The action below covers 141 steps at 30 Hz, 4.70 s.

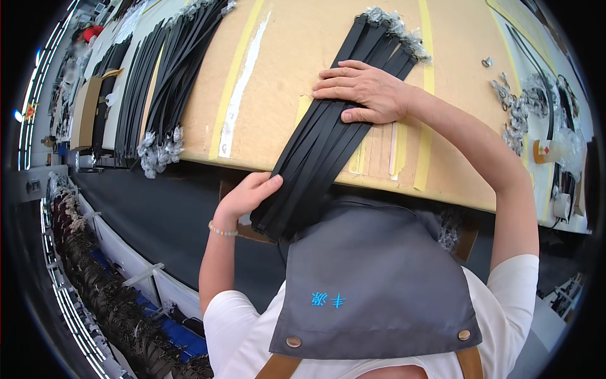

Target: The worker is attaching metal rings and buckles to black leather or synthetic straps at a workshop table.

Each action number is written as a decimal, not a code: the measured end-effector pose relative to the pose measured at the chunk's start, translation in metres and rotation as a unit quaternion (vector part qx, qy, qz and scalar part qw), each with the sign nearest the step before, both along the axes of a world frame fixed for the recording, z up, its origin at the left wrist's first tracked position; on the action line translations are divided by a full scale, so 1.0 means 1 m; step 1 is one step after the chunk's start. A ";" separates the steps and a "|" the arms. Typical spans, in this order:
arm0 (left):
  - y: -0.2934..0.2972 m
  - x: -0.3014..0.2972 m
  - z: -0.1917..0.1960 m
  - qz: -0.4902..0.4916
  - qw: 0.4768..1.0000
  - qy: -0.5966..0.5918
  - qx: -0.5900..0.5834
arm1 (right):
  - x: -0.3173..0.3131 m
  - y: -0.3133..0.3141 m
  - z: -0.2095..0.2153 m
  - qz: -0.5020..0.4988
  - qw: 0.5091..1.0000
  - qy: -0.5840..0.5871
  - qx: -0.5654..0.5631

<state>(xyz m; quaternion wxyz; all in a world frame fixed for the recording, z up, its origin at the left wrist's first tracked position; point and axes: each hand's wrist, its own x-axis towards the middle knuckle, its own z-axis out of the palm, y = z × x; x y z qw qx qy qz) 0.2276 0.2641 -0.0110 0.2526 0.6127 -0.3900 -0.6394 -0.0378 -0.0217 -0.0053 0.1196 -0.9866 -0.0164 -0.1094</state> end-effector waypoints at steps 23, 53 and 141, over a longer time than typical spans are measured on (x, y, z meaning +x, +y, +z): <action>-0.083 -0.113 0.058 0.037 0.923 0.367 0.106 | -0.110 0.101 0.017 -0.316 0.466 -0.193 0.803; -0.174 -0.259 0.058 -0.459 0.871 0.076 0.159 | -0.187 0.077 0.020 -0.256 0.399 -0.099 0.875; -0.245 0.004 -0.017 -0.080 0.711 -0.606 -0.348 | -0.345 -0.002 0.033 -0.644 0.756 -0.112 -0.021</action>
